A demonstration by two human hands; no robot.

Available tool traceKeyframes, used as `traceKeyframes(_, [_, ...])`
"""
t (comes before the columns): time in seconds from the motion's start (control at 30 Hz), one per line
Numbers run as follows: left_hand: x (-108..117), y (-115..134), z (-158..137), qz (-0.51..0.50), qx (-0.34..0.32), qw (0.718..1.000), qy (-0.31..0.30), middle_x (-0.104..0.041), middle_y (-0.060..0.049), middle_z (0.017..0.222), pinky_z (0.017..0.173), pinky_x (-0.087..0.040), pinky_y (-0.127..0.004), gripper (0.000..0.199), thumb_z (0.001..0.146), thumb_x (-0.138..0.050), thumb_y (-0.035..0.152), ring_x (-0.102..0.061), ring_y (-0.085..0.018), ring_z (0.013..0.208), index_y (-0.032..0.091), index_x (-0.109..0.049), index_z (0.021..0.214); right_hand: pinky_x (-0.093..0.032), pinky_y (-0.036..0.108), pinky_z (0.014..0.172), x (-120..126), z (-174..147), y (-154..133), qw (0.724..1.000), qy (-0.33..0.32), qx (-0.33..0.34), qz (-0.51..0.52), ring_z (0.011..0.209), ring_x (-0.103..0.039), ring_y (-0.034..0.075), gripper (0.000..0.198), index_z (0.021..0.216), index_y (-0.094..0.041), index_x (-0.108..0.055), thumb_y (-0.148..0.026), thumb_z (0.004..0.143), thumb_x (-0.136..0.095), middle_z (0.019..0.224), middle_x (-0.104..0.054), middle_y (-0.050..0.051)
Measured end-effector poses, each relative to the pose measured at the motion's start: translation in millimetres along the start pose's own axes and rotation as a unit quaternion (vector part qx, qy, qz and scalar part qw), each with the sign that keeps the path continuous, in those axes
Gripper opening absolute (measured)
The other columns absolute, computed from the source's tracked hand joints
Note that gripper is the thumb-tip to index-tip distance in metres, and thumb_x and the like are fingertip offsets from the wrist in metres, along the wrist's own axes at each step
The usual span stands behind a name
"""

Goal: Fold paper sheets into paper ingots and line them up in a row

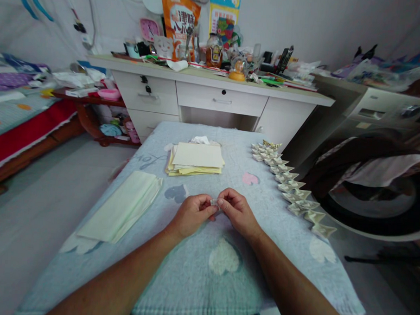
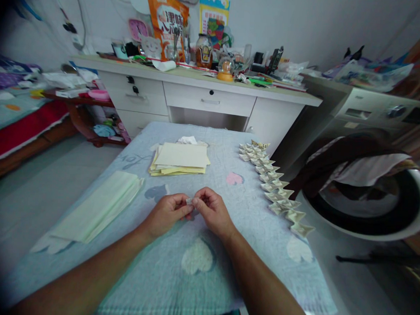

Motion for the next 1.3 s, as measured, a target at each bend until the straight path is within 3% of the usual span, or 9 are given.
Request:
traceKeyframes(0.23, [0, -2, -1, 0.026, -0.004, 1.000, -0.007, -0.057, 0.003, 0.054, 0.052, -0.040, -0.021, 0.021, 0.078, -0.062, 0.030, -0.057, -0.011, 0.052, 0.016, -0.054, 0.066, -0.035, 0.022, 0.057, -1, -1, 0, 0.997, 0.006, -0.003, -0.075, 0.059, -0.043, 0.010, 0.023, 0.074, -0.018, -0.053, -0.038, 0.085, -0.059, 0.064, -0.047, -0.003])
traceKeyframes(0.7, [-2, 2, -2, -0.022, 0.015, 1.000, -0.015, -0.055, 0.003, 0.052, 0.048, -0.038, -0.020, 0.027, 0.075, -0.065, 0.035, -0.053, -0.009, 0.047, 0.016, -0.051, 0.064, -0.035, 0.022, 0.058, -2, -3, -2, 0.988, -0.004, 0.011, -0.152, 0.060, -0.042, 0.011, 0.026, 0.077, -0.019, -0.049, -0.043, 0.089, -0.052, 0.064, -0.046, -0.004])
traceKeyframes(0.9, [-5, -2, -1, -0.021, 0.010, 0.999, -0.039, -0.052, 0.004, 0.055, 0.050, -0.039, -0.020, 0.026, 0.075, -0.065, 0.033, -0.054, -0.010, 0.051, 0.016, -0.049, 0.064, -0.036, 0.022, 0.060, -4, -2, -1, 0.994, -0.032, -0.006, -0.100, 0.059, -0.044, 0.010, 0.029, 0.073, -0.019, -0.049, -0.044, 0.088, -0.053, 0.063, -0.048, -0.004])
traceKeyframes(1.1, [2, 3, 0, -0.045, -0.022, 0.998, -0.036, -0.059, -0.001, 0.074, 0.058, -0.042, -0.021, 0.022, 0.078, -0.064, 0.034, -0.055, -0.011, 0.066, 0.014, -0.061, 0.087, -0.033, 0.021, 0.057, 1, -1, 2, 0.994, -0.049, -0.023, -0.095, 0.058, -0.039, 0.009, 0.033, 0.071, -0.018, -0.049, -0.047, 0.086, -0.056, 0.062, -0.044, -0.005])
traceKeyframes(1.3, [2, -1, 4, -0.119, -0.001, 0.993, -0.022, -0.051, 0.005, 0.061, 0.054, -0.040, -0.020, 0.020, 0.073, -0.067, 0.028, -0.051, -0.008, 0.055, 0.016, -0.053, 0.080, -0.037, 0.022, 0.059, 0, -1, 12, 0.991, -0.068, -0.046, -0.104, 0.063, -0.045, 0.011, 0.026, 0.080, -0.018, -0.051, -0.044, 0.086, -0.057, 0.069, -0.049, -0.003])
Point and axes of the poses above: each hand's wrist, its own z-axis towards the middle knuckle, its own x-axis out of the back of the hand, y = z × x, the point moved 6 cm from there along z, towards the middle knuckle
